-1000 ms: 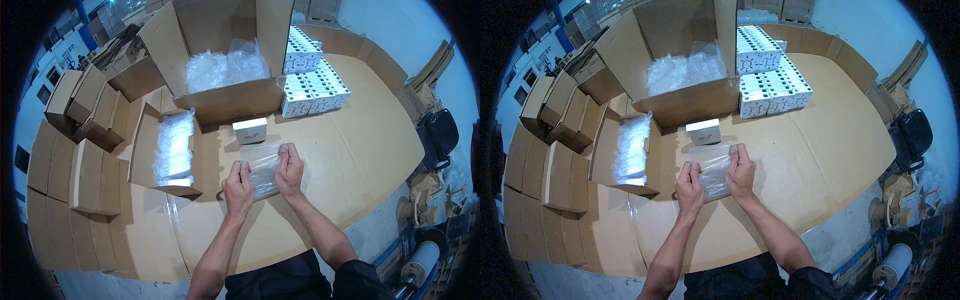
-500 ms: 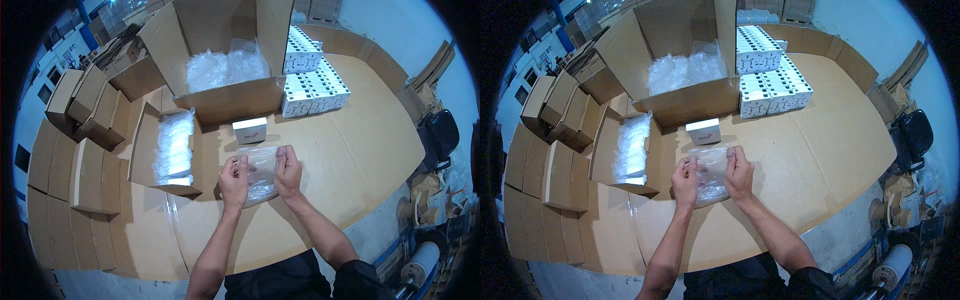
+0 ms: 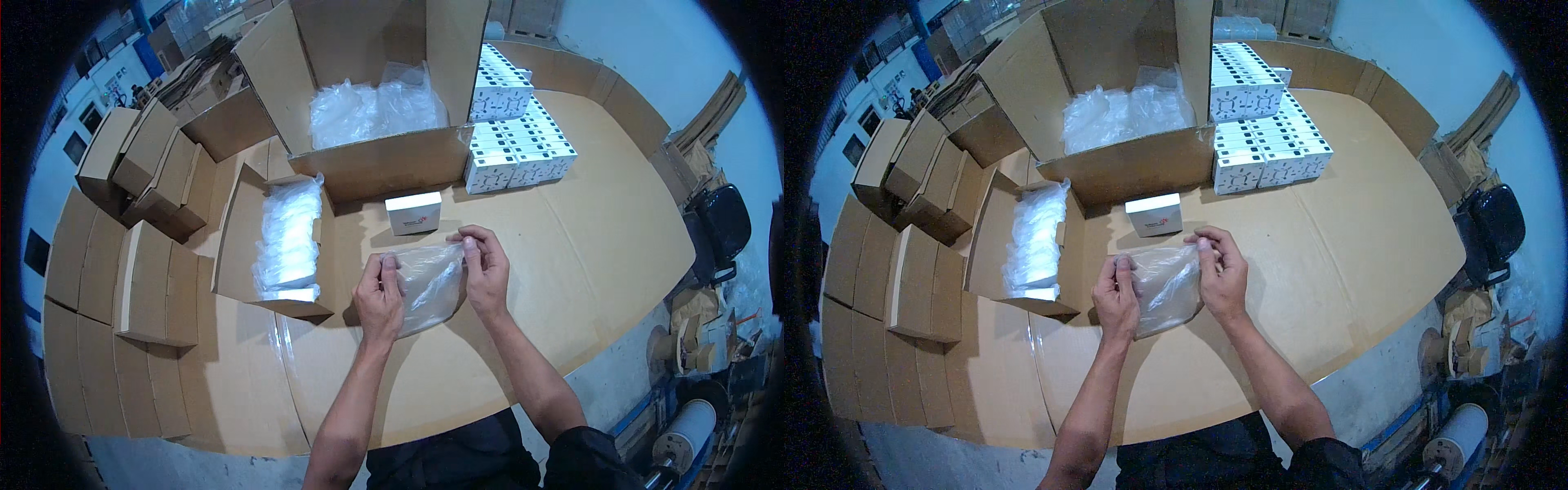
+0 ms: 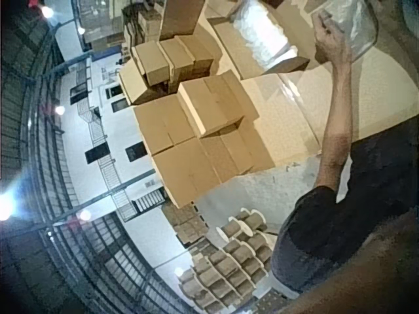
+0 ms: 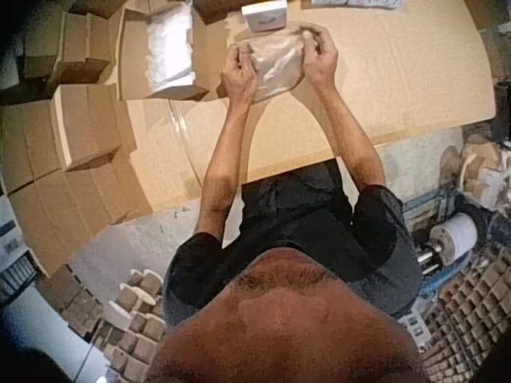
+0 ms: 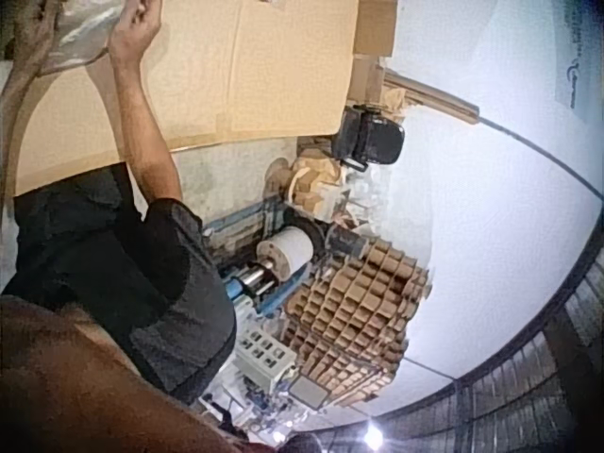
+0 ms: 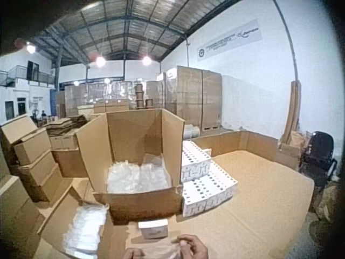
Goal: The person packs small white boxes into larger cardboard boxes by hand, wrapping them in protective plastic wrap before placing them inside.
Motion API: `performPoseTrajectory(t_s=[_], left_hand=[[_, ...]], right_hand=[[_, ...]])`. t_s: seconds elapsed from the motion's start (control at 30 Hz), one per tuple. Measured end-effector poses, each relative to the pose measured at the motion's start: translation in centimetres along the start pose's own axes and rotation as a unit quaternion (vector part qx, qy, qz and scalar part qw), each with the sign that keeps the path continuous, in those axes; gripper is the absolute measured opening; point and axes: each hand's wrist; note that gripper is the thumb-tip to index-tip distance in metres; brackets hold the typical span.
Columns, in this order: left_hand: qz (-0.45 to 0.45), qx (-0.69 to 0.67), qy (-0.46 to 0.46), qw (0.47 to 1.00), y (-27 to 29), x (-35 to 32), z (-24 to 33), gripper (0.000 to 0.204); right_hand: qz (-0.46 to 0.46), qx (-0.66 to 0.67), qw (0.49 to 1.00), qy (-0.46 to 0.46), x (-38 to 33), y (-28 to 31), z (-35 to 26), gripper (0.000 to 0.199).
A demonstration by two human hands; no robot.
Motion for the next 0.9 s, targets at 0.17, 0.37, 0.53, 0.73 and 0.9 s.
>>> performPoseTrajectory(t_s=[0.17,0.37,0.53,0.73,0.9], left_hand=[[-0.023,0.025,-0.028,0.999,0.1,-0.1,-0.2,0.031],[-0.043,-0.009,0.024,0.999,-0.3,0.0,-0.7,0.021],[-0.089,-0.030,0.042,0.995,-0.5,0.3,-1.4,0.052],[-0.141,-0.043,0.115,0.982,0.4,1.8,-2.2,0.049],[-0.159,-0.013,0.130,0.979,0.7,2.0,-1.8,0.051]], right_hand=[[-0.080,-0.193,0.969,0.133,0.6,0.7,-1.1,0.023],[-0.101,-0.205,0.962,0.149,0.6,0.9,-0.8,0.014],[-0.101,-0.213,0.959,0.160,0.7,0.9,-0.8,0.013],[-0.179,-0.236,0.931,0.211,1.0,1.8,-1.8,0.019],[-0.236,-0.192,0.945,0.122,1.3,2.1,-2.1,0.019]])
Point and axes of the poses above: each hand's wrist, its own x-axis towards the middle knuckle, its own y-axis out of the back of the hand, z = x × y, and after that the axes turned 4 degrees about x, right-handed
